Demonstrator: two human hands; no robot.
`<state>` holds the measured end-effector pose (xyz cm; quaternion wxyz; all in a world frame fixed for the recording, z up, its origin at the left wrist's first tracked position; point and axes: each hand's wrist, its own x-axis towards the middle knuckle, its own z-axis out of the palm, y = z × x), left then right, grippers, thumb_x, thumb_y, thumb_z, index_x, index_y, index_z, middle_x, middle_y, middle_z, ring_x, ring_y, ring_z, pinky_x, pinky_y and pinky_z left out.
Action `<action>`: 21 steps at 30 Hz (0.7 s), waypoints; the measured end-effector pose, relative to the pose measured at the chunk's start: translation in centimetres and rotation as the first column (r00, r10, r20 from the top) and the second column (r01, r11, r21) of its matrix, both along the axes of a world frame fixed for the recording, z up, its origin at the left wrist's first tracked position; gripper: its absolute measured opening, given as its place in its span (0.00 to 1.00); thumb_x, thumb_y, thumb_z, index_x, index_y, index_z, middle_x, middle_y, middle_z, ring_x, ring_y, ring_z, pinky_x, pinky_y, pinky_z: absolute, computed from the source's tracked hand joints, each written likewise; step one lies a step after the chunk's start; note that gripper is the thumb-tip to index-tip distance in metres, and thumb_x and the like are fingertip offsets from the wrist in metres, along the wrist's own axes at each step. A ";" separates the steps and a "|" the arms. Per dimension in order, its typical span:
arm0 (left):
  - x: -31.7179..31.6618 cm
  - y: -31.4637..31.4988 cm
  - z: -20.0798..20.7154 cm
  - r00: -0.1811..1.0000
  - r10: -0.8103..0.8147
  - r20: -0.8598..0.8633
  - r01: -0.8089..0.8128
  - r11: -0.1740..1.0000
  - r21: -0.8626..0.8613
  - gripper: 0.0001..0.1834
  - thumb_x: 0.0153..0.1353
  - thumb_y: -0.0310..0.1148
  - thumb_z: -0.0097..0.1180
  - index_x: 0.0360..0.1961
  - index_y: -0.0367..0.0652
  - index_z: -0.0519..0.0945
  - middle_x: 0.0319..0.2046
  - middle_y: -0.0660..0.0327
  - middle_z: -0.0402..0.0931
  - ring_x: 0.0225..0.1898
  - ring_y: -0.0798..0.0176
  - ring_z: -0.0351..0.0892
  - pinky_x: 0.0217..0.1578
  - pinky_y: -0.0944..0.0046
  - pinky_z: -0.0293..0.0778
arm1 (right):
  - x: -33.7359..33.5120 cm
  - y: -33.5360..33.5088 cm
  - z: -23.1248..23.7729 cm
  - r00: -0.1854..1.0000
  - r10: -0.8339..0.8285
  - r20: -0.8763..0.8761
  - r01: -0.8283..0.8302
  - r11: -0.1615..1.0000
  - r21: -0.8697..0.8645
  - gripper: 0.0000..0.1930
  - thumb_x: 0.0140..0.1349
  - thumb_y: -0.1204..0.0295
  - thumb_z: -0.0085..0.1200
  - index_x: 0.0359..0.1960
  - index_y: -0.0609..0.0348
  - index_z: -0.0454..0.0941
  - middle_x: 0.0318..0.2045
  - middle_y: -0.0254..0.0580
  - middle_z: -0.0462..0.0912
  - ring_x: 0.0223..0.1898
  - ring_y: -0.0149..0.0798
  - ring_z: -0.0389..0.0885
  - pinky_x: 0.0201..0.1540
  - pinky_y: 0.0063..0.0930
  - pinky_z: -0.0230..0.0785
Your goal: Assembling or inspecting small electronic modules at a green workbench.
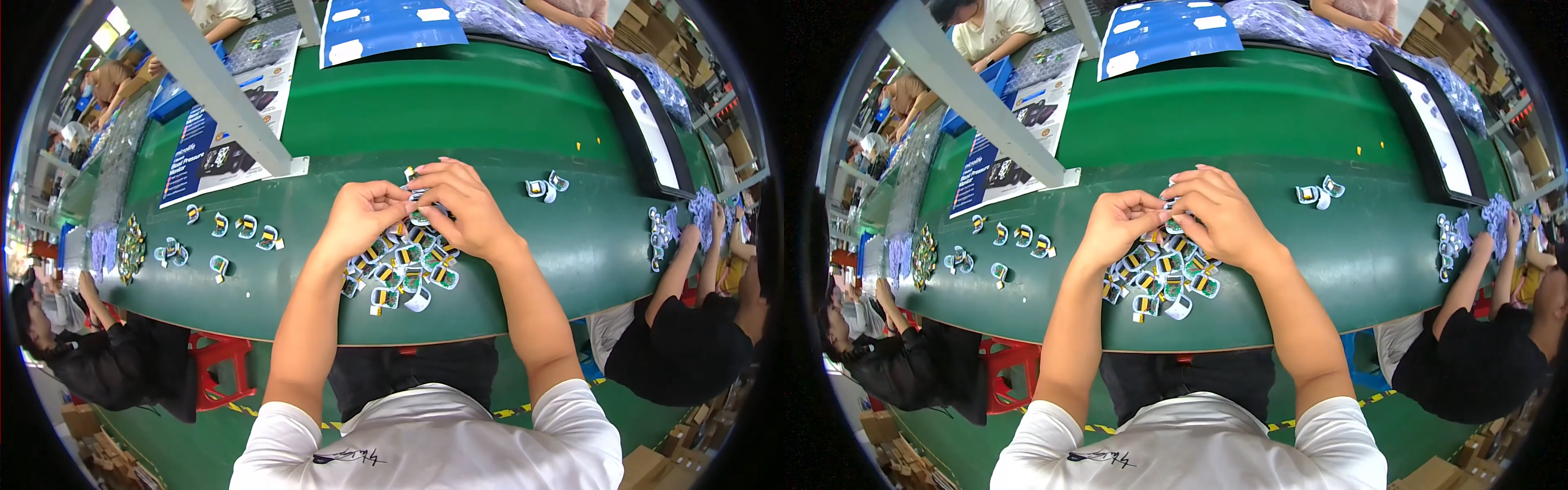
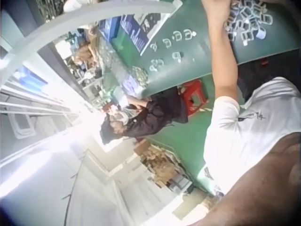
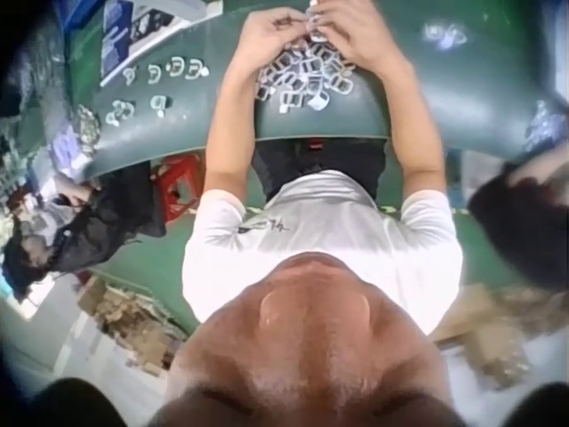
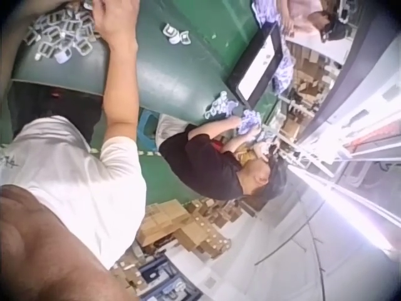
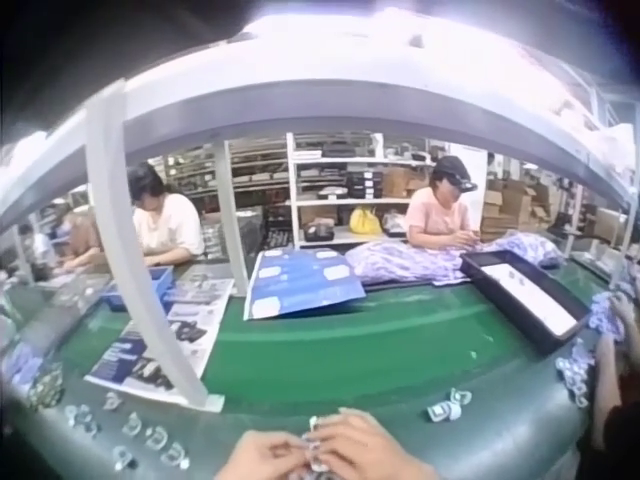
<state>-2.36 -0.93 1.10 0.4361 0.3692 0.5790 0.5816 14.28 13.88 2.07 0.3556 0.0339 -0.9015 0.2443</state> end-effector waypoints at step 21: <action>-0.3 0.7 -1.0 0.980 0.199 0.001 -0.199 0.980 0.023 0.10 0.67 0.27 0.66 0.43 0.28 0.86 0.31 0.55 0.88 0.31 0.70 0.88 0.33 0.68 0.81 | -1.9 2.4 0.8 0.983 -0.184 0.024 0.182 0.981 0.066 0.11 0.60 0.76 0.67 0.45 0.59 0.88 0.54 0.45 0.87 0.60 0.49 0.83 0.63 0.42 0.73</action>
